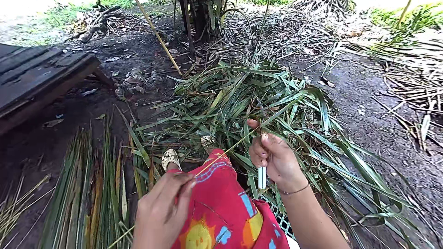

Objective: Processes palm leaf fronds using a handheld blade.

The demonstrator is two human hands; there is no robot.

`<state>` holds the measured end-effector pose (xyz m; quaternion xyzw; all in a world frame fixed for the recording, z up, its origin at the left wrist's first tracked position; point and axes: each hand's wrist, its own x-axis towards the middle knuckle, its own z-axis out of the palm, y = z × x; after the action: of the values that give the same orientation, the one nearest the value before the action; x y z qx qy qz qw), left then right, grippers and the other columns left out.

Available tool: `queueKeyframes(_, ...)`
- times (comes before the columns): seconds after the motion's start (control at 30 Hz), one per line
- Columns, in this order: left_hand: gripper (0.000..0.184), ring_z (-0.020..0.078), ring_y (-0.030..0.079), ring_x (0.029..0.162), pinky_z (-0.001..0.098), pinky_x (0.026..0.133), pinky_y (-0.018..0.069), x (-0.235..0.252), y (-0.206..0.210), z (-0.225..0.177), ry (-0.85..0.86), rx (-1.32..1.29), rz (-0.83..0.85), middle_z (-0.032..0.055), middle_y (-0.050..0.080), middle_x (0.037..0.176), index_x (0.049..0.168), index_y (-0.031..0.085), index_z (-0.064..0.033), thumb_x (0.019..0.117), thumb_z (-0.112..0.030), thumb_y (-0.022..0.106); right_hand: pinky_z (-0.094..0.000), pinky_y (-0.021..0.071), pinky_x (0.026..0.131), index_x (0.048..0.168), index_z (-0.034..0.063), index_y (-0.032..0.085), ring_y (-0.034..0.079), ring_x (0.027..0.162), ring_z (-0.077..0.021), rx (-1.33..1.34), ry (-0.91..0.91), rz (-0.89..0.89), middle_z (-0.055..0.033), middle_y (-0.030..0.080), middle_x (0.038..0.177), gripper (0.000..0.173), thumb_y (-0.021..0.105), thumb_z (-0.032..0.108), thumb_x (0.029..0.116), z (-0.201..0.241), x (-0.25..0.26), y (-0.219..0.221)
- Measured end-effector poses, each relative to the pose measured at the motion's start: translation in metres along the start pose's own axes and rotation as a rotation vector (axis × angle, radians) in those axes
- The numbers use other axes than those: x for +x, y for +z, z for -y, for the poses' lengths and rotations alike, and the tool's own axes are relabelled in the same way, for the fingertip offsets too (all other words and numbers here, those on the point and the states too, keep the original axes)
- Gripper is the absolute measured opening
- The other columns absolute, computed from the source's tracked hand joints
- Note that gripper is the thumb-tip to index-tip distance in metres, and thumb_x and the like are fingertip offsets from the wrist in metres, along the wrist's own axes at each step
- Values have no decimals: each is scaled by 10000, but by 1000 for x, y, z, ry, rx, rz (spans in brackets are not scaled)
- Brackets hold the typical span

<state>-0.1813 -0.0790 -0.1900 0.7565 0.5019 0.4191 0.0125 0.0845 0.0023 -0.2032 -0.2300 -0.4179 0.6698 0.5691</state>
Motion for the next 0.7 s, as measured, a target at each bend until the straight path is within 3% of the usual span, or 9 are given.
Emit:
queueKeyframes(0.1,265,49,612,718,134,664,478,10,17,-13,27,-20,-63,70,682,798,925,734,-39,1020,-230,577,-135,457,527,1416,143,565,517,527,46,-34,49,224,148,565,629,429,566,336,1032,-13,-13,19)
queueKeyframes(0.23,293,1,574,693,100,645,449,12,24,-21,11,-124,-46,46,657,774,899,719,-34,1024,-251,568,-116,428,532,1397,39,547,497,569,70,-41,102,423,176,560,701,420,529,276,1051,-25,-19,30)
queueKeyframes(0.33,293,-24,577,709,88,656,453,10,16,-17,-16,-167,-16,37,663,782,897,717,-30,1022,-259,583,-122,438,519,1330,126,652,510,539,57,-10,-5,292,144,579,647,352,584,298,1030,-16,-11,10)
queueKeyframes(0.43,279,-2,586,720,93,666,461,4,8,-12,3,-143,9,49,661,785,900,718,-30,1022,-241,583,-144,445,467,1309,172,669,493,449,23,-46,-80,32,109,533,543,335,567,319,1026,5,3,-19)
queueKeyframes(0.5,256,29,587,702,111,646,458,2,11,-12,28,-90,7,56,657,772,895,718,-44,1014,-220,575,-154,458,455,1325,173,635,497,427,3,-43,-65,-37,92,516,525,332,508,295,1043,10,5,-21)
queueKeyframes(0.6,242,51,599,688,129,627,467,2,17,-12,46,-23,-24,68,661,768,887,720,-46,1003,-203,577,-132,441,478,1367,178,599,496,472,40,-61,96,116,139,537,578,384,561,354,1028,2,-9,1)
queueKeyframes(0.7,225,96,598,678,159,614,461,3,21,-16,90,54,-78,88,653,756,876,697,-42,998,-186,574,-117,406,493,1383,76,566,470,518,65,-47,264,381,179,525,645,404,521,280,1036,-14,-22,26)
